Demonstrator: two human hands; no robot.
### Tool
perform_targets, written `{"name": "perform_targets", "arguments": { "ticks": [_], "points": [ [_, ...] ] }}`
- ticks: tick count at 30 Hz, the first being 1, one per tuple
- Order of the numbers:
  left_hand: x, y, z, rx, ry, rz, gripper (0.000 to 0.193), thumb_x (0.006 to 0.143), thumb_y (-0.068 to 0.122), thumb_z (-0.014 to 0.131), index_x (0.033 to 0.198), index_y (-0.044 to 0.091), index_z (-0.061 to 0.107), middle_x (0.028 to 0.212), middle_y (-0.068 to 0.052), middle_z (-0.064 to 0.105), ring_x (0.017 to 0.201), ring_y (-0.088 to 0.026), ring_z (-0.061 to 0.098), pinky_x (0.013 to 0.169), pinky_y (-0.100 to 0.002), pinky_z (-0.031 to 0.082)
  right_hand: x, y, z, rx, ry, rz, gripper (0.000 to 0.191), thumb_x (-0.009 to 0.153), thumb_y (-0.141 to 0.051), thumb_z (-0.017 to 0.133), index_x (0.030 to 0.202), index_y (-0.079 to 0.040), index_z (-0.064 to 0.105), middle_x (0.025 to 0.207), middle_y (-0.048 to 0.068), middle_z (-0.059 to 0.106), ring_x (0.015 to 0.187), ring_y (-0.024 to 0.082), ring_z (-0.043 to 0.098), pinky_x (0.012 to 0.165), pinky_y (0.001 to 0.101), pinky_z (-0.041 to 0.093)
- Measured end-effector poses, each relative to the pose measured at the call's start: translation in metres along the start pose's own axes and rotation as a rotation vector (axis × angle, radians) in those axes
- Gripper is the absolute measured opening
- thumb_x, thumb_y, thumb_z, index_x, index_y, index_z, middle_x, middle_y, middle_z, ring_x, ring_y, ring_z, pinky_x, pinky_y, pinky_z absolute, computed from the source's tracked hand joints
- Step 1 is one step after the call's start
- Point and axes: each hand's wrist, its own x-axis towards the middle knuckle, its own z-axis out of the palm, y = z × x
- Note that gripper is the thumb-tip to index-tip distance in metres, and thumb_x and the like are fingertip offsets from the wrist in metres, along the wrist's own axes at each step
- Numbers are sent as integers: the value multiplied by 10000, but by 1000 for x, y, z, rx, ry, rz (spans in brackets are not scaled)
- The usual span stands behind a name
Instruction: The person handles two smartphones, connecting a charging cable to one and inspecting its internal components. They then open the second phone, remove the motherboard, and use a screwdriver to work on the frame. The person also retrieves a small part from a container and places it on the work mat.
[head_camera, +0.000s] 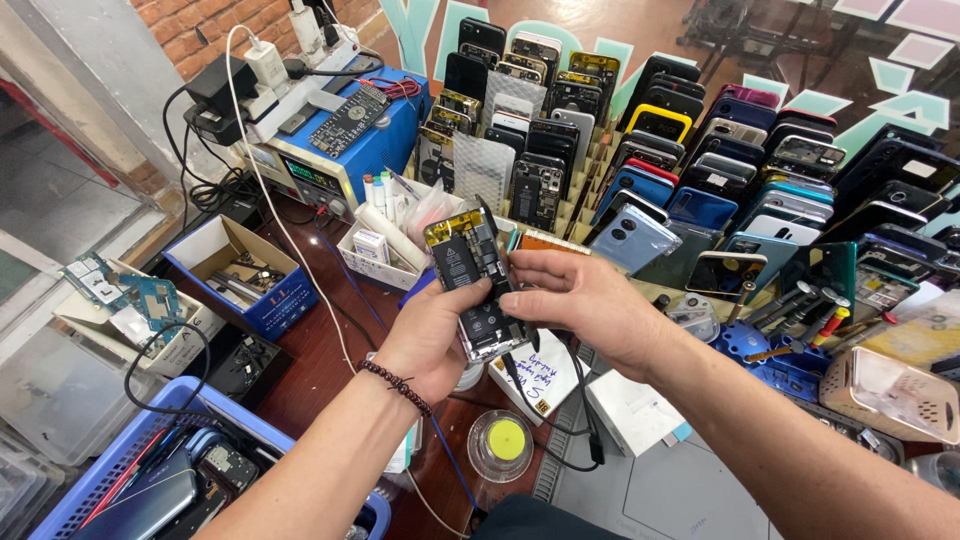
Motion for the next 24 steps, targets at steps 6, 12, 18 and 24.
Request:
{"name": "perform_targets", "arguments": {
  "ticks": [6, 12, 18, 24],
  "points": [
    [-2, 6, 2, 43, -70, 13, 210, 975, 64, 578, 1164, 36, 666, 1075, -75, 735, 951, -188, 710, 882, -365, 573, 0, -2, -12, 72, -54, 17, 683, 835, -175, 715, 1470, -12, 522, 1336, 88, 687, 1120, 139, 657, 966, 302, 518],
    [-5, 7, 5, 95, -45, 8, 252, 968, 64, 563, 1204, 59, 650, 1107, -63, 729, 980, -183, 702, 897, -372, 565, -1, -3, -18, 154, -125, 37, 630, 870, -200, 685, 1454, 2, 570, 1232, 74, 710, 1031, 124, 653, 930, 313, 524],
    [-7, 9, 5, 113, -21, -4, 251, 970, 55, 565, 1209, 58, 640, 1110, -69, 727, 990, -186, 705, 900, -373, 572, -1, -3, -16, 150, -123, 45, 630, 870, -199, 681, 1456, -3, 559, 1230, 76, 715, 1022, 122, 665, 924, 311, 533],
    [-10, 11, 3, 108, 13, -23, 255, 964, 43, 566, 1209, 71, 629, 1097, -66, 718, 970, -195, 707, 861, -398, 585, -1, -2, -13, 161, -137, 34, 640, 874, -191, 677, 1470, 0, 543, 1239, 75, 710, 1023, 119, 663, 924, 306, 532]
  ]
}}
